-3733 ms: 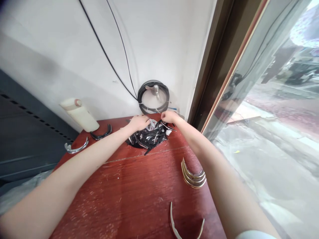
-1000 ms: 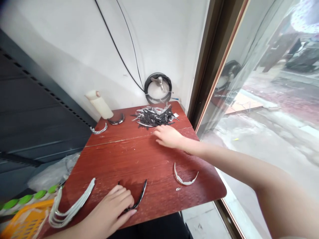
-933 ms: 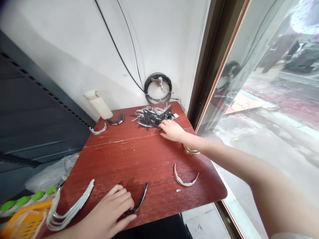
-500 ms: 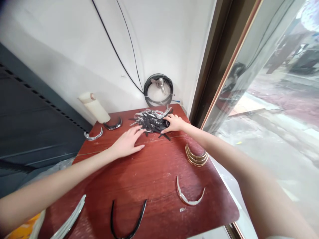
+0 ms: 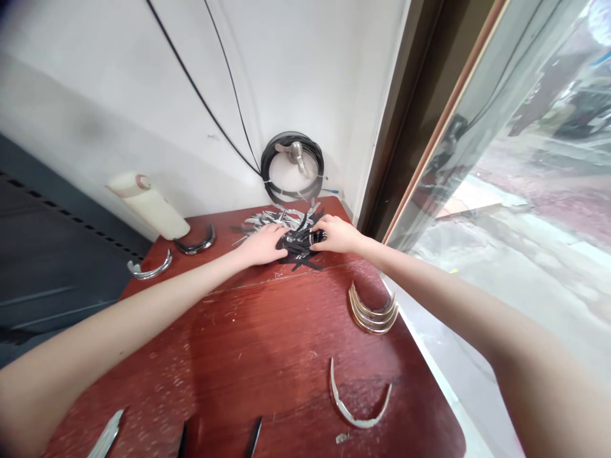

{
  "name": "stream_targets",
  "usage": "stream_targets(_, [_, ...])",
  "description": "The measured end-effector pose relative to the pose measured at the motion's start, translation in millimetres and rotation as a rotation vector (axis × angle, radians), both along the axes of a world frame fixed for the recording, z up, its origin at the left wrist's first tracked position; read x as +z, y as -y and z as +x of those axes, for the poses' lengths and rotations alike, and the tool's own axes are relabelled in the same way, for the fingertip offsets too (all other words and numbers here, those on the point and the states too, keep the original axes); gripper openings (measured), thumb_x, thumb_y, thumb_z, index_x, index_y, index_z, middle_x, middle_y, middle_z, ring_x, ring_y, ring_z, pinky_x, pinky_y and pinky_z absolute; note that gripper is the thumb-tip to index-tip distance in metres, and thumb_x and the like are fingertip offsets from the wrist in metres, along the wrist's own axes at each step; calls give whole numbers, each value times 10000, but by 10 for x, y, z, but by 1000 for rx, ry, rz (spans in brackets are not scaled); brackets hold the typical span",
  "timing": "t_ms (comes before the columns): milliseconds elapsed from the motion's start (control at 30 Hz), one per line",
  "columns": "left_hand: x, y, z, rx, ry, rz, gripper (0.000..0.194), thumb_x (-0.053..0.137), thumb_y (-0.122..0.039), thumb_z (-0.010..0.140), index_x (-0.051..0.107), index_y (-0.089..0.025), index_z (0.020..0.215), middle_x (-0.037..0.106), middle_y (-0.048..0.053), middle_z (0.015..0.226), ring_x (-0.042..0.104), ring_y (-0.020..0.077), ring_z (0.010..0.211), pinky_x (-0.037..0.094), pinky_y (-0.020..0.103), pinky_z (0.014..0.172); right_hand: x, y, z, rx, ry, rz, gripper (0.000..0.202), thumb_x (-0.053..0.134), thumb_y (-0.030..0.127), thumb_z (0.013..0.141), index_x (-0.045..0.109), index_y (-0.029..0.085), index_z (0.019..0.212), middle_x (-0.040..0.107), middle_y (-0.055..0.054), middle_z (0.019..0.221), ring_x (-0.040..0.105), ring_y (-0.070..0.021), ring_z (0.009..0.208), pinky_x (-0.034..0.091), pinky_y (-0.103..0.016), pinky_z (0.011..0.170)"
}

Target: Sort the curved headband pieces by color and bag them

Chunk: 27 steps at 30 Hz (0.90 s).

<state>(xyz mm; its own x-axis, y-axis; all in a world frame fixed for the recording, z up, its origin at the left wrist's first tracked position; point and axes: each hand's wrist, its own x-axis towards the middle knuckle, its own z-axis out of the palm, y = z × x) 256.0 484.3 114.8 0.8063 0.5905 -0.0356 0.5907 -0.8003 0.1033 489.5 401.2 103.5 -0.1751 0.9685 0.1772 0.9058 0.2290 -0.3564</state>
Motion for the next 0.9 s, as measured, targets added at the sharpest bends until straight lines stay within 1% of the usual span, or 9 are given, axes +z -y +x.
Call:
stream_targets(100, [-64, 177, 62, 52, 20, 40, 610, 440, -363, 859, 400, -144, 1427, 384, 148, 1510, 339, 331, 1381, 361, 464, 1104, 43, -79, 91, -39, -78, -133, 394, 701, 317, 768, 694, 201, 1144, 650, -75, 1178, 598, -259, 1106, 459, -336, 984])
stream_targets(167, [-73, 254, 106, 85, 15, 45, 616, 430, -373, 863, 383, -152, 1436, 364, 146, 1527, 319, 334, 1394, 362, 491, 1098, 62, -150, 115, -113, -99, -179, 314, 640, 293, 804, 711, 206, 1098, 679, -44, 1130, 624, -220, 1059, 461, -280, 955])
stream_targets(300, [44, 242, 85, 97, -36, -2, 686, 459, -513, 825, 382, -228, 1445, 357, 120, 1544, 334, 355, 1394, 321, 594, 1096, 58, -327, 82, -324, -38, -162, 329, 623, 339, 827, 692, 187, 1110, 691, -65, 1132, 626, -218, 1069, 451, -267, 939])
stream_targets(400, [164, 117, -62, 83, -170, -92, 963, 577, -652, 693, 246, -278, 1516, 182, 114, 1621, 198, 400, 1457, 192, 687, 1111, 43, -504, 17, -436, -36, -144, 411, 599, 415, 850, 650, 171, 1177, 665, -106, 1211, 602, -245, 1137, 452, -294, 948])
stream_targets(500, [193, -29, -243, 157, -286, -161, 1295, 658, -777, 517, 88, -255, 1556, 15, 145, 1638, 45, 455, 1475, 108, 739, 1092, 64, -700, -62, -555, -43, -164, 470, 579, 485, 851, 648, 149, 1173, 665, -144, 1206, 618, -279, 1127, 483, -323, 905])
stream_targets(567, [151, -105, -331, 203, -280, -169, 1361, 632, -839, 481, 49, -249, 1559, -20, 147, 1637, -2, 461, 1476, 108, 732, 1097, 97, -819, -112, -630, -48, -207, 506, 604, 515, 824, 667, 122, 1137, 668, -178, 1186, 636, -310, 1099, 504, -346, 867])
stream_targets(667, [39, -159, -388, 207, -210, -175, 1345, 585, -874, 504, 31, -252, 1560, -43, 136, 1638, -16, 435, 1485, 125, 681, 1129, 136, -957, -156, -691, -58, -284, 491, 676, 506, 766, 702, 119, 1066, 693, -179, 1123, 664, -322, 1046, 525, -350, 825])
stream_targets(800, [-82, -129, -370, 158, -105, -179, 1297, 548, -888, 548, 66, -237, 1561, -8, 151, 1637, 21, 394, 1496, 142, 585, 1175, 132, -1051, -115, -700, -65, -352, 447, 717, 472, 742, 715, 135, 1036, 710, -155, 1067, 690, -301, 955, 545, -351, 785])
stream_targets(900, [-123, -85, -333, 151, -53, -174, 1266, 526, -891, 579, 89, -221, 1561, 14, 163, 1635, 32, 391, 1496, 138, 559, 1185, 110, -1065, -44, -671, -66, -377, 424, 727, 466, 749, 716, 144, 1023, 715, -133, 1024, 693, -277, 896, 554, -341, 765])
